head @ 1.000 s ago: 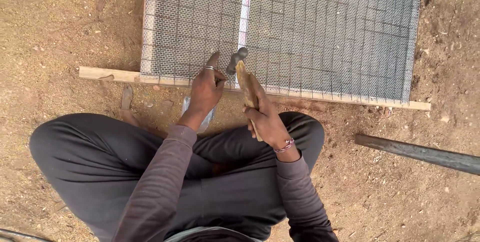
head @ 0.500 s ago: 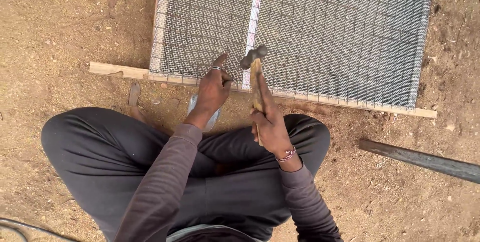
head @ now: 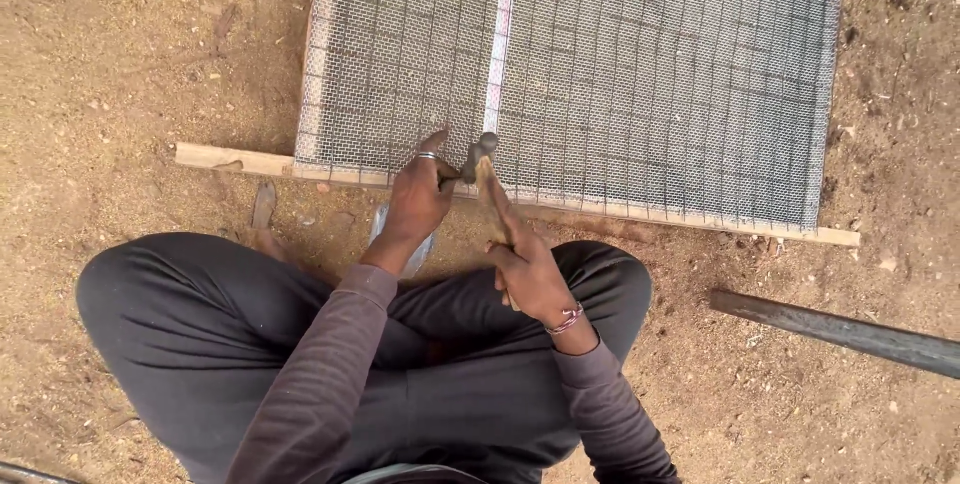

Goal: Nailing a wire mesh screen onto a wooden frame using a hammer and small nails.

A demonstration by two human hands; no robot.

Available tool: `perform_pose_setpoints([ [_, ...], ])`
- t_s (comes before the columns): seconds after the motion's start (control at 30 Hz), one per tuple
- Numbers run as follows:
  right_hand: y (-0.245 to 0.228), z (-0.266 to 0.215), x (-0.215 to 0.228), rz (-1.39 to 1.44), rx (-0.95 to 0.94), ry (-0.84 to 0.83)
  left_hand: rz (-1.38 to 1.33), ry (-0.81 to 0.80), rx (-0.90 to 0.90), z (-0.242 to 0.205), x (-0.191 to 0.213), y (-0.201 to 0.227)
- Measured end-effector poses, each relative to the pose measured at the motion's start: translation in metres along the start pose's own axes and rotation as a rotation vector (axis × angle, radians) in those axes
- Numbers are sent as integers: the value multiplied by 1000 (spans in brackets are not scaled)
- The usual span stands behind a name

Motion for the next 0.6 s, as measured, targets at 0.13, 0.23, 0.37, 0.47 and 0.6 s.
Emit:
perform_pose_setpoints([
  [0.13, -22, -9, 9, 49, 97, 54, 54, -24, 4, -6, 4, 5],
  [0.23, -51, -11, 20, 14, 283, 159, 61, 6, 0, -12, 21, 12],
  [0.37, -37, 4, 13, -100, 210, 116, 508, 200, -180, -25, 38, 9],
  [0.47, -20, 7, 8, -116, 78, -23, 629, 280, -320, -33, 39, 11],
  [0.6, -43, -11, 20, -81, 272, 67, 610, 291, -312, -34, 32, -1],
])
Point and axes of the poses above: each hand's wrist, its own z-axis towards the middle knuckle, its own x-axis out of the back of the hand, y = z × x, the point moved 10 cm from there along z, towards the middle knuckle, and after that the axes turned 3 degrees about -z, right-handed, at the moved point
